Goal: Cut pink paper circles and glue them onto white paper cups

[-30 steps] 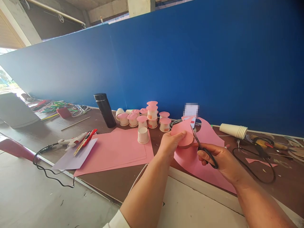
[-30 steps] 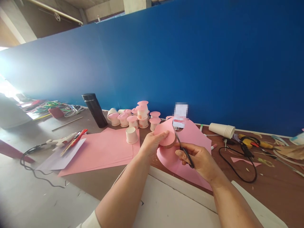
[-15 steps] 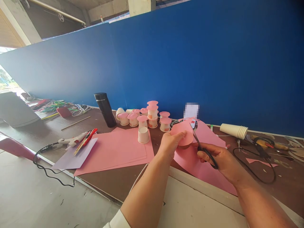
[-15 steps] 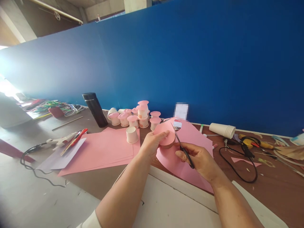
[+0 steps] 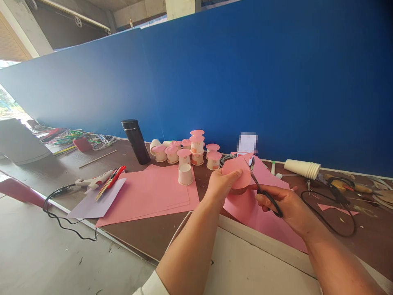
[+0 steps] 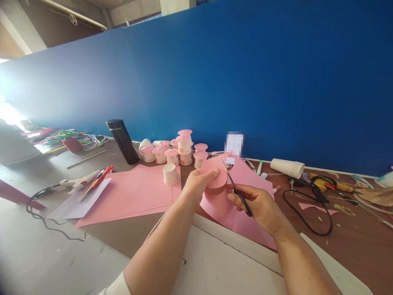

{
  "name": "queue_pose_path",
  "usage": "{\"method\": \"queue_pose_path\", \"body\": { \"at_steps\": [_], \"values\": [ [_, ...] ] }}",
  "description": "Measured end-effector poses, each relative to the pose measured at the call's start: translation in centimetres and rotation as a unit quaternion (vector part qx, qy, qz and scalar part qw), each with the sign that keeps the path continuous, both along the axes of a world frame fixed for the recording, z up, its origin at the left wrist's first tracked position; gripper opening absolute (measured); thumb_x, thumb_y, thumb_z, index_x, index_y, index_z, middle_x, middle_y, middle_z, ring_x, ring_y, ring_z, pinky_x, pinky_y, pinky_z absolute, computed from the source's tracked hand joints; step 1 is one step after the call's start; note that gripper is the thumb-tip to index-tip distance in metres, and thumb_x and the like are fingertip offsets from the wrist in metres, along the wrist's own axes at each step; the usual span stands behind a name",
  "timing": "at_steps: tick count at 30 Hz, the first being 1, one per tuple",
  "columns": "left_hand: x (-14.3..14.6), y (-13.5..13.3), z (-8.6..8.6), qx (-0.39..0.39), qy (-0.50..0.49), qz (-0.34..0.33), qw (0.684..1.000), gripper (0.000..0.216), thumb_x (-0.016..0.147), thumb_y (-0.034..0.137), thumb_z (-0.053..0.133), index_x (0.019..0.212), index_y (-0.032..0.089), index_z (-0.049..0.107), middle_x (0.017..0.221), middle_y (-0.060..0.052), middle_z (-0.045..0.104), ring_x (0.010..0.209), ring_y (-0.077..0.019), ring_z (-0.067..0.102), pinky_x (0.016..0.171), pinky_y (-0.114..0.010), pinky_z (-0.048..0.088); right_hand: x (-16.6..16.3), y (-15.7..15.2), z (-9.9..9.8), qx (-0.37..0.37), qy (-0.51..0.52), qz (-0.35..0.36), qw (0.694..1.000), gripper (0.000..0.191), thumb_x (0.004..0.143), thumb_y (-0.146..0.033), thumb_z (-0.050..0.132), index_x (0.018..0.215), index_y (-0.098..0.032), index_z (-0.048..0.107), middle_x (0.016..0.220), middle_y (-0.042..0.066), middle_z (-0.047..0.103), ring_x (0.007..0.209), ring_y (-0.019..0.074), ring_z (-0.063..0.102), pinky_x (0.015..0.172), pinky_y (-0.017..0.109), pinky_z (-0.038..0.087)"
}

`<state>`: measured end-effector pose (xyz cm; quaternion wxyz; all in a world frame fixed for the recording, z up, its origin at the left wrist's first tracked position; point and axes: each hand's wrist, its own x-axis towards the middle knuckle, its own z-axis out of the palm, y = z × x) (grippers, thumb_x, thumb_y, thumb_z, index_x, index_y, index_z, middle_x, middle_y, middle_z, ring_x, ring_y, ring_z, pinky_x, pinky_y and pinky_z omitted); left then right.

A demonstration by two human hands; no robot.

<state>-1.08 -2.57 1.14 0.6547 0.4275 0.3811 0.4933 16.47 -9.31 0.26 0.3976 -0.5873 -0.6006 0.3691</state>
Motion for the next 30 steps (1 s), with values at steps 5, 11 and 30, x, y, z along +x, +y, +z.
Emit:
{"method": "queue_pose_path", "body": {
  "at_steps": [5, 11, 30],
  "values": [
    [0.06, 0.11, -0.11, -0.005, -0.012, -0.006, 1.000, 0.031, 0.067, 0.033, 0.079, 0.090, 0.012, 0.075, 0.094, -0.011, 0.074, 0.088, -0.0234, 0.067, 0.083, -0.033, 0.052, 0.02, -0.22, 0.07, 0.002, 0.000, -0.004, 1.000, 0.051, 0.077, -0.057, 0.071, 0.117, -0.025, 0.074, 0.064, 0.000, 0.057, 0.064, 0.0162, 0.050, 0.057, 0.028, 0.041],
    [0.24, 0.08, -0.18, -0.010, -0.022, -0.003, 1.000, 0.033, 0.067, 0.034, 0.080, 0.091, 0.012, 0.075, 0.097, -0.012, 0.074, 0.090, -0.0238, 0.067, 0.084, -0.034, 0.052, -0.25, -0.18, 0.04, 0.012, 0.007, 0.006, 1.000, 0.047, 0.080, -0.055, 0.070, 0.116, -0.025, 0.074, 0.066, 0.000, 0.059, 0.067, 0.0162, 0.051, 0.064, 0.029, 0.046],
    [0.43, 0.22, -0.66, -0.016, -0.036, -0.018, 0.999, 0.032, 0.068, 0.033, 0.079, 0.091, 0.012, 0.075, 0.094, -0.012, 0.074, 0.085, -0.0218, 0.067, 0.079, -0.032, 0.052, 0.07, -0.02, -0.32, 0.025, 0.016, -0.001, 1.000, 0.049, 0.078, -0.054, 0.071, 0.115, -0.022, 0.075, 0.064, 0.000, 0.057, 0.063, 0.0161, 0.051, 0.061, 0.030, 0.044]
  ]
}}
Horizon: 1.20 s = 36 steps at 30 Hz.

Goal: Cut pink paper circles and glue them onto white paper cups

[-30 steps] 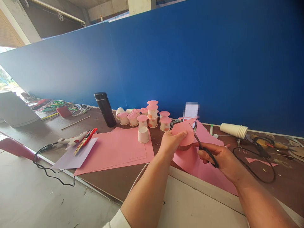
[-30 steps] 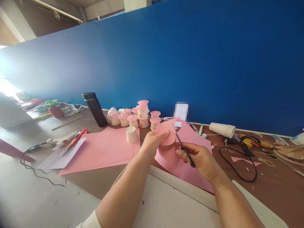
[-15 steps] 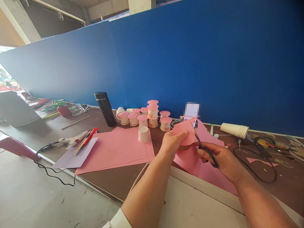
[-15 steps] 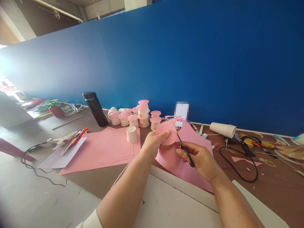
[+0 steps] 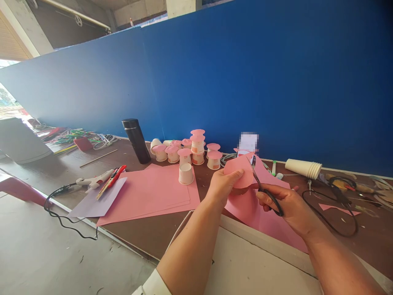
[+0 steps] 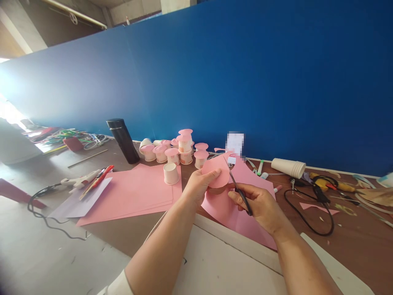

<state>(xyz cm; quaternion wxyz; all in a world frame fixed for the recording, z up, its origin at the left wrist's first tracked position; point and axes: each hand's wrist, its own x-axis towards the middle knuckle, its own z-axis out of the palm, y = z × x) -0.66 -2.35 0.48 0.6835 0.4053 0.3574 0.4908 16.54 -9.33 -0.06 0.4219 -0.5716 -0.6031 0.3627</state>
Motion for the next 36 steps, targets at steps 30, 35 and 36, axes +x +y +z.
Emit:
{"method": "queue_pose_path", "body": {
  "at_steps": [30, 35, 36],
  "values": [
    [-0.1, -0.1, 0.1, 0.002, -0.013, -0.002, 1.000, 0.030, 0.067, 0.033, 0.081, 0.089, 0.014, 0.073, 0.094, -0.011, 0.073, 0.085, -0.0223, 0.067, 0.082, -0.034, 0.052, -0.3, -0.2, 0.8, 0.000, -0.019, -0.003, 1.000, 0.052, 0.079, -0.057, 0.069, 0.117, -0.022, 0.075, 0.056, 0.000, 0.053, 0.058, 0.0163, 0.050, 0.056, 0.030, 0.043],
    [-0.1, -0.1, 0.2, -0.001, -0.012, -0.003, 1.000, 0.032, 0.067, 0.033, 0.080, 0.091, 0.013, 0.074, 0.093, -0.011, 0.073, 0.085, -0.0224, 0.067, 0.081, -0.035, 0.052, -0.2, -0.1, 0.6, -0.006, -0.019, -0.010, 1.000, 0.054, 0.078, -0.058, 0.069, 0.118, -0.022, 0.074, 0.057, 0.000, 0.054, 0.058, 0.0162, 0.050, 0.056, 0.030, 0.042],
    [-0.2, -0.1, 0.2, -0.002, -0.011, -0.003, 1.000, 0.032, 0.067, 0.033, 0.080, 0.091, 0.013, 0.074, 0.093, -0.010, 0.073, 0.085, -0.0222, 0.067, 0.081, -0.034, 0.052, -0.2, -0.1, 0.6, -0.006, -0.021, -0.012, 1.000, 0.054, 0.078, -0.059, 0.069, 0.118, -0.022, 0.074, 0.057, 0.000, 0.054, 0.057, 0.0162, 0.050, 0.056, 0.030, 0.042]
  ]
}}
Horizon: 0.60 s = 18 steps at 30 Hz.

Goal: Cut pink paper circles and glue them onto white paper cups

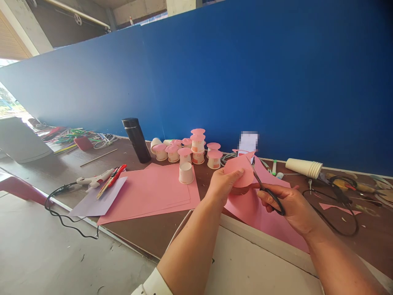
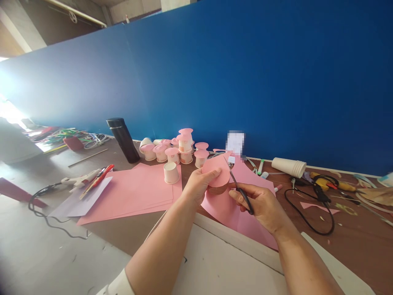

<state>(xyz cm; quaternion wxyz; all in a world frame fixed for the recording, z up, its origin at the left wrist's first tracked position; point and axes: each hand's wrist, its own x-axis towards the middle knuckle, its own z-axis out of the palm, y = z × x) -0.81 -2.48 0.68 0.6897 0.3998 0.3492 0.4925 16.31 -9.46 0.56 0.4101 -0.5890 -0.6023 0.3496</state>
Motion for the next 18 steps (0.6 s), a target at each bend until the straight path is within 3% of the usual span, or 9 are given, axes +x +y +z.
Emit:
{"method": "queue_pose_path", "body": {
  "at_steps": [18],
  "values": [
    [-0.04, 0.22, -0.04, -0.007, 0.014, 0.007, 1.000, 0.031, 0.067, 0.032, 0.081, 0.090, 0.013, 0.074, 0.093, -0.011, 0.074, 0.085, -0.0229, 0.067, 0.082, -0.035, 0.052, -0.16, -0.19, 0.33, 0.008, -0.014, -0.008, 1.000, 0.053, 0.077, -0.062, 0.067, 0.112, -0.024, 0.077, 0.054, -0.001, 0.053, 0.055, 0.0148, 0.049, 0.056, 0.029, 0.042]
  ]
}}
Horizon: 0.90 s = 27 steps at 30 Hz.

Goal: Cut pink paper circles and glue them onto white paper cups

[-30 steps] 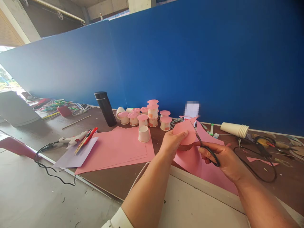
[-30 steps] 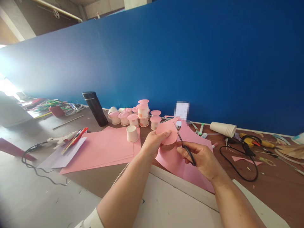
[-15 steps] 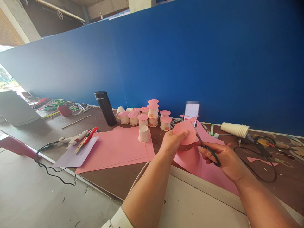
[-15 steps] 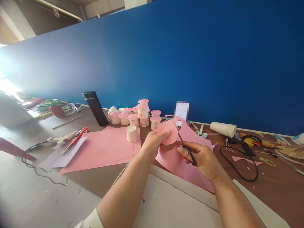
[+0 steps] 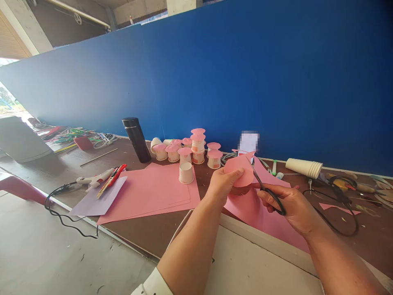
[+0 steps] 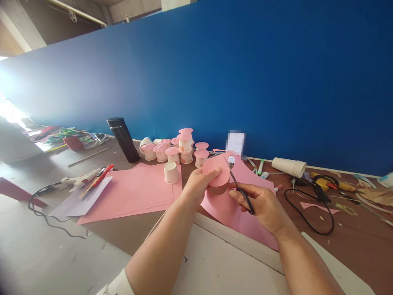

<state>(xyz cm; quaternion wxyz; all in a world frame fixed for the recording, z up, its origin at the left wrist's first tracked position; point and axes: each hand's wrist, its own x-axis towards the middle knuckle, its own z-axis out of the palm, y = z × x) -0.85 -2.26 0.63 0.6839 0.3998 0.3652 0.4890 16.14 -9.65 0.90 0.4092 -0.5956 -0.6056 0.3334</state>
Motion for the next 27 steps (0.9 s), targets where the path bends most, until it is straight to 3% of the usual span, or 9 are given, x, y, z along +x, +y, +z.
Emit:
{"method": "queue_pose_path", "body": {
  "at_steps": [11, 27],
  "values": [
    [-0.18, -0.28, 0.46, -0.004, 0.006, 0.001, 1.000, 0.029, 0.069, 0.030, 0.078, 0.092, 0.012, 0.074, 0.094, -0.011, 0.074, 0.083, -0.0207, 0.067, 0.078, -0.031, 0.052, 0.01, 0.01, 0.03, -0.002, -0.011, -0.003, 1.000, 0.056, 0.077, -0.063, 0.066, 0.114, -0.022, 0.076, 0.054, -0.001, 0.054, 0.055, 0.0153, 0.049, 0.058, 0.031, 0.043],
    [-0.10, 0.19, -0.17, -0.021, -0.024, 0.000, 1.000, 0.032, 0.066, 0.031, 0.082, 0.089, 0.011, 0.074, 0.090, -0.011, 0.072, 0.079, -0.0201, 0.065, 0.075, -0.032, 0.051, 0.12, 0.12, -0.31, 0.000, -0.005, -0.003, 1.000, 0.056, 0.076, -0.063, 0.068, 0.114, -0.022, 0.076, 0.053, -0.001, 0.053, 0.053, 0.0147, 0.049, 0.056, 0.030, 0.043]
  ]
}}
